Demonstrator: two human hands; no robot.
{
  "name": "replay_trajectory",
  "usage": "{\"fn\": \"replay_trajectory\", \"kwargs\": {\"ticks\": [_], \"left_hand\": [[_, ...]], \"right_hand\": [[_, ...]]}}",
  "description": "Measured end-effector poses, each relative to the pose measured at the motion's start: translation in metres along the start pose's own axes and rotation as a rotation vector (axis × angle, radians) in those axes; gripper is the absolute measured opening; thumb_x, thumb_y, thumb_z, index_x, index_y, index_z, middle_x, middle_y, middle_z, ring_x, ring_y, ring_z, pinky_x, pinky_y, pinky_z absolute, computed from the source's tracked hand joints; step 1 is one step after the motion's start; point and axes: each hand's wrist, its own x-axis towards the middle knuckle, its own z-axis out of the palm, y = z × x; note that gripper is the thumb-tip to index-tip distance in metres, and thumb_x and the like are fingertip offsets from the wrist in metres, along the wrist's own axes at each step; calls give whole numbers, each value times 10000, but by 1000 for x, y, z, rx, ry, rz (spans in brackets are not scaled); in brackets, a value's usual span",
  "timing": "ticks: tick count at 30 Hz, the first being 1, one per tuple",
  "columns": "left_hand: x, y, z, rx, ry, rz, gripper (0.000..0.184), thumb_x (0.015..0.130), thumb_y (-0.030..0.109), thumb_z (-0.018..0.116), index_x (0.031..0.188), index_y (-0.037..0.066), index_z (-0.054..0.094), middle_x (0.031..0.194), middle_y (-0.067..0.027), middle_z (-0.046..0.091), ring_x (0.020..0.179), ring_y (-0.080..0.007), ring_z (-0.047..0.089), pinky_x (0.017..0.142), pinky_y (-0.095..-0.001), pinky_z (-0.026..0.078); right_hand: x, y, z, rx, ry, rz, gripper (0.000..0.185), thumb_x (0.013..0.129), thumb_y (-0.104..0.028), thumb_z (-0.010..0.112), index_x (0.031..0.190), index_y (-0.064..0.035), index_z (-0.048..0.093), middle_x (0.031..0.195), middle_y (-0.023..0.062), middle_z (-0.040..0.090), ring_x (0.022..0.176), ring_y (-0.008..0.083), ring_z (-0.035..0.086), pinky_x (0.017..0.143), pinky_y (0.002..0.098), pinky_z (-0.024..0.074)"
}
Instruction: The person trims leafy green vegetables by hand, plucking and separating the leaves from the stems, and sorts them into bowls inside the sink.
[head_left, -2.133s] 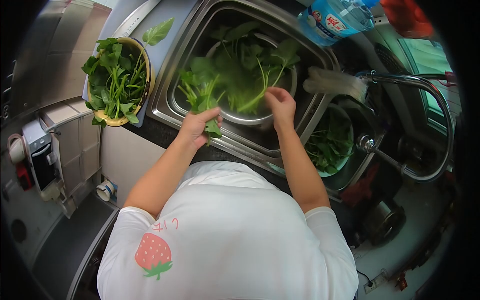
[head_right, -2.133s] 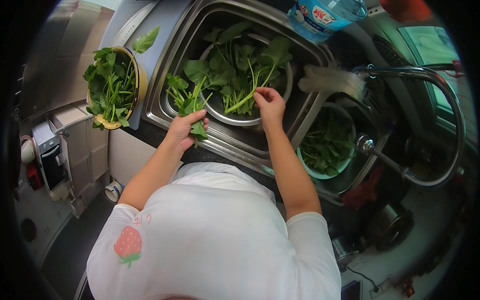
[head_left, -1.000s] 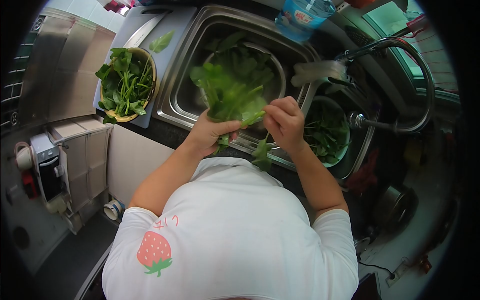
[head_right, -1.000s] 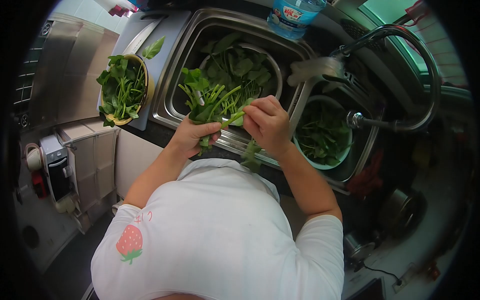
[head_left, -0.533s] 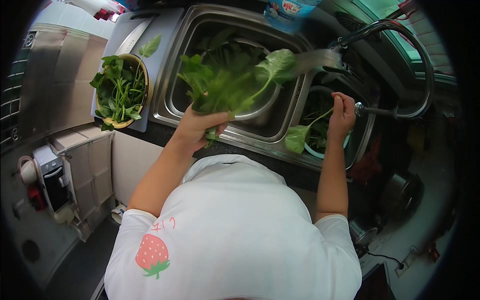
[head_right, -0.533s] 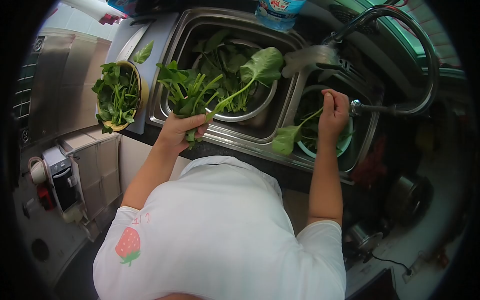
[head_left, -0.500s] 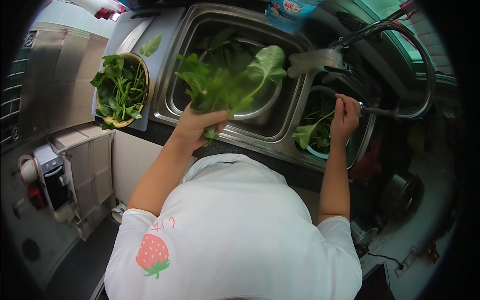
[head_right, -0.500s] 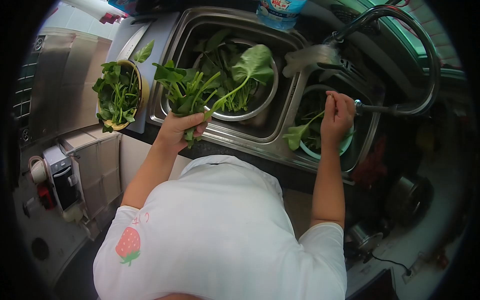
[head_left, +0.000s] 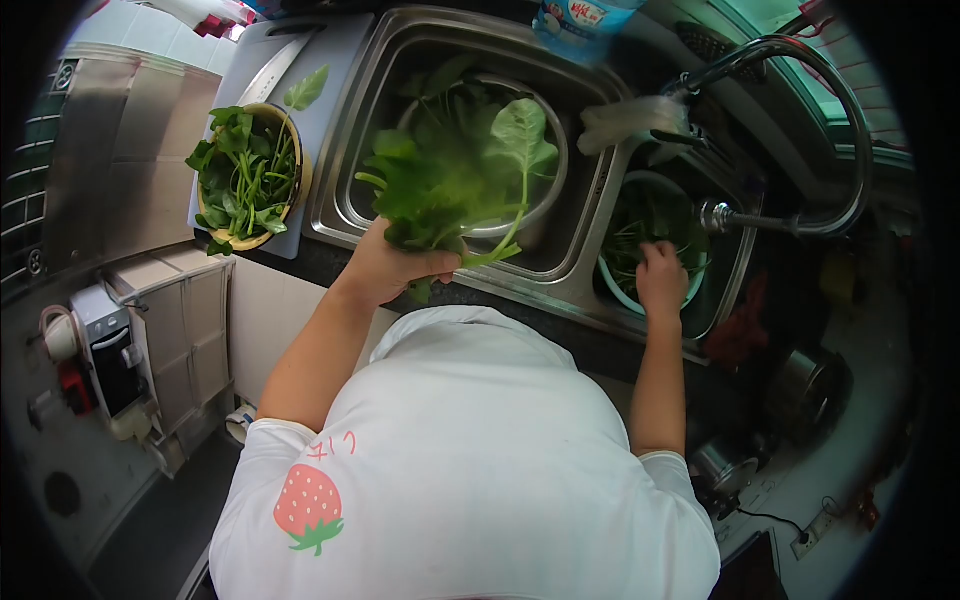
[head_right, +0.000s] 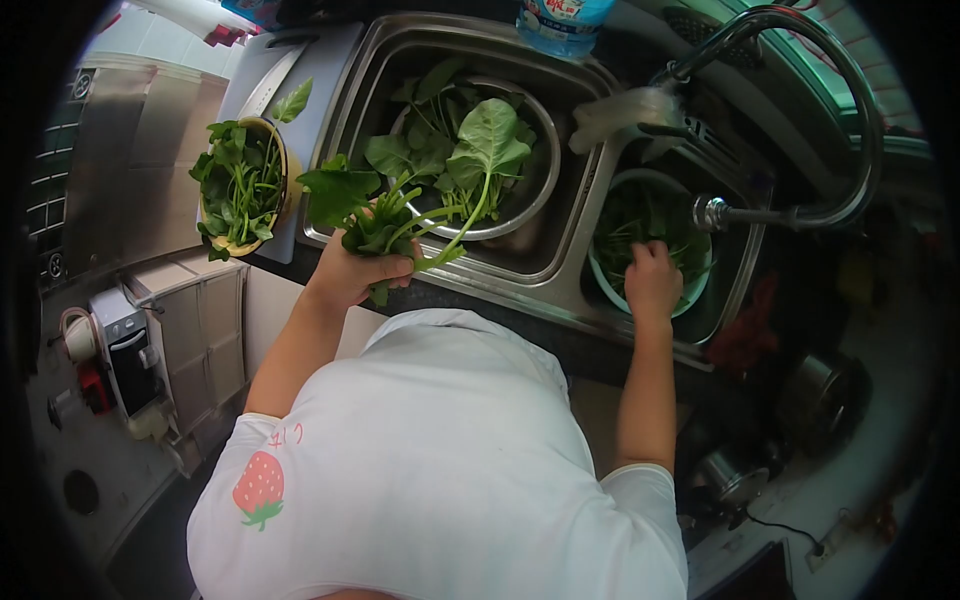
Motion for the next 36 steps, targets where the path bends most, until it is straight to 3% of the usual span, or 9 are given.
{"fn": "replay_trajectory", "kwargs": {"ticks": [3, 7, 10, 13, 14, 23, 32, 34, 36], "left_hand": [[-1, -2, 1, 143, -41, -25, 383, 676, -84, 678, 1020, 8, 537, 836, -87, 602, 691, -159, 579, 592, -288, 490], [-6, -5, 1, 337, -88, 34, 382, 682, -72, 683, 1029, 12, 546, 864, -65, 619, 760, -162, 603, 665, -297, 502], [-10, -6, 0, 720, -76, 190, 400, 690, -43, 693, 1053, 32, 542, 876, -72, 629, 803, -181, 613, 731, -296, 477], [-10, -15, -8, 842, 80, 163, 402, 716, 14, 699, 1080, 40, 531, 885, -90, 625, 806, -191, 594, 736, -293, 466], [-8, -26, -13, 790, 187, 155, 398, 722, 23, 697, 1084, 40, 533, 890, -87, 625, 809, -187, 590, 741, -291, 465], [7, -36, -11, 634, 261, 108, 387, 746, 32, 680, 1108, 38, 543, 939, -27, 607, 861, -111, 550, 789, -261, 444], [4, -32, -12, 317, 279, -10, 276, 705, -30, 679, 952, 38, 576, 826, -11, 580, 709, -94, 558, 630, -246, 474], [3, -37, -24, 326, 269, -2, 286, 702, -21, 685, 957, 29, 568, 823, -17, 566, 722, -97, 562, 630, -247, 483], [-4, -28, -22, 455, 296, -18, 324, 707, -8, 692, 990, 28, 541, 870, -19, 554, 750, -98, 561, 635, -249, 497]], "right_hand": [[29, -70, -64, 657, 155, -157, 176, 807, -155, 603, 961, -87, 656, 750, 17, 595, 612, 195, 566, 556, 268, 447], [42, -129, -64, 1571, -749, 197, 132, 849, -153, 603, 932, -70, 664, 662, -43, 518, 544, 29, 400, 472, 169, 294], [51, -139, -52, 1755, -812, 264, 103, 831, -102, 617, 916, -66, 662, 663, -43, 522, 535, 34, 395, 472, 164, 292], [42, -145, -62, 1595, -485, 117, 75, 838, -53, 599, 893, -42, 648, 710, -28, 555, 575, 50, 447, 494, 168, 332], [44, -149, -57, 1579, -200, -199, 85, 837, 12, 578, 883, -26, 639, 777, -9, 585, 663, 75, 508, 557, 178, 390], [25, -137, -56, 1541, -104, -211, 69, 830, 7, 598, 875, -17, 645, 835, 23, 608, 785, 103, 554, 686, 203, 431], [26, -132, -50, 1294, -124, -127, 55, 844, -88, 615, 888, -56, 604, 802, 43, 639, 704, 130, 591, 636, 253, 466], [27, -134, -61, 776, -131, -232, 69, 804, -61, 605, 868, -85, 615, 791, 36, 610, 701, 184, 578, 588, 279, 455], [34, -149, -75, 351, 119, -510, 142, 722, -27, 598, 838, -106, 621, 781, 32, 569, 726, 230, 553, 577, 317, 459]]}}
